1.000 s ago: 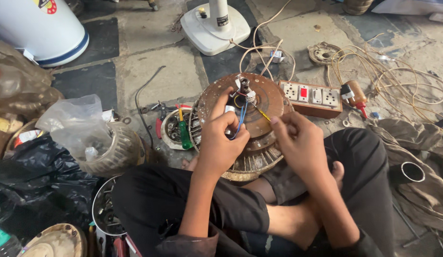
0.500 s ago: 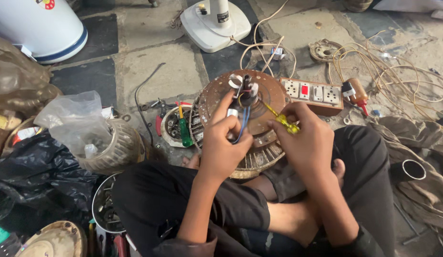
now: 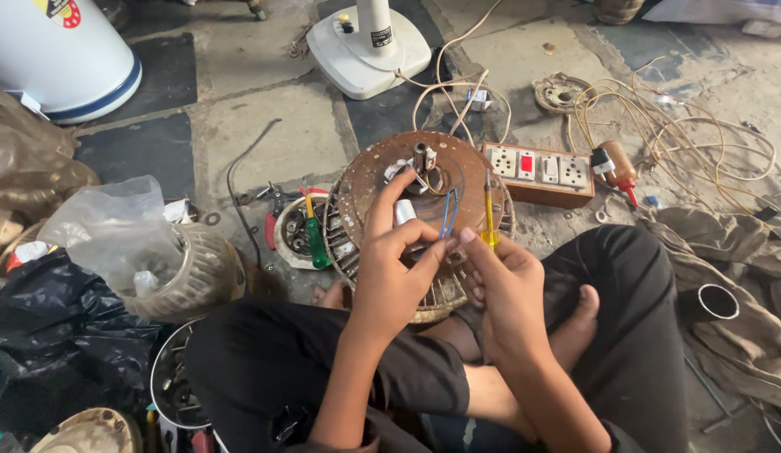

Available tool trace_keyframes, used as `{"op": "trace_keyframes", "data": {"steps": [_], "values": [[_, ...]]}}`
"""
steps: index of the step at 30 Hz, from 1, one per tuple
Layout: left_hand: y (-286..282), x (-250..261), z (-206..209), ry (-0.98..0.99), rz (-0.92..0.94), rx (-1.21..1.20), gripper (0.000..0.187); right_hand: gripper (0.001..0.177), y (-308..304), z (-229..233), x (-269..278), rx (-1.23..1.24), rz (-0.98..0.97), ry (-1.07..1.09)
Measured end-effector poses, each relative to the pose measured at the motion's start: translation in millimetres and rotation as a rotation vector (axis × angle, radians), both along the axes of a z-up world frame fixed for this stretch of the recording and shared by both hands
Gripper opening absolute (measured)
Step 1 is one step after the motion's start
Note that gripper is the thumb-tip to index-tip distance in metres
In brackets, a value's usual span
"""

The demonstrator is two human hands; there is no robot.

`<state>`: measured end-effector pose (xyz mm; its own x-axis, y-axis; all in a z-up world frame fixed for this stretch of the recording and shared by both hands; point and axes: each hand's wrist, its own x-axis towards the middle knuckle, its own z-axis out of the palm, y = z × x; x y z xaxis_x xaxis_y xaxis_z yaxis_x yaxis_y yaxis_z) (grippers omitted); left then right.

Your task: The person sits on the floor and works on a circular electrical component, likely a fan motor, using a screwdriver to tighten connections and handling yellow wires. They connect the wires to a power strip and manipulate the component's internal wiring.

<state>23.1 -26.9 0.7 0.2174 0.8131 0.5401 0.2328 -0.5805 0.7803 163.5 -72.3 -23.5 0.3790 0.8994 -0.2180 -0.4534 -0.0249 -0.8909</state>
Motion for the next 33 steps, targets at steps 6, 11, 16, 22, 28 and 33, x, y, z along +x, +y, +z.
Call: {"op": "trace_keyframes", "data": {"steps": [6, 11, 16, 22, 28, 33], "values": [[-0.7, 1.6, 3.4, 0.013, 0.006, -0.028, 0.015, 0.014, 15.3, 10.6, -1.4, 0.026, -0.007, -0.01], [-4.1, 1.1, 8.2, 0.059, 0.068, 0.06, 0.012, 0.009, 19.4, 9.3, -1.9, 0.079, -0.067, -0.082], [-9.4, 4.7, 11.2, 0.111, 0.211, 0.166, 0.014, 0.01, 15.8, 9.3, -3.7, 0.112, -0.14, -0.364], [-14.7, 11.3, 11.8, 0.087, 0.386, 0.171, 0.018, 0.016, 15.1, 10.5, -16.9, 0.129, -0.274, -0.451], [-15.0, 12.2, 11.4, 0.055, 0.439, 0.184, 0.016, 0.012, 13.8, 1.1, -20.9, 0.226, -0.295, -0.657], [-15.4, 11.3, 12.0, 0.042, 0.423, 0.173, 0.015, 0.013, 16.0, -3.7, -19.9, 0.265, -0.299, -0.745]]}}
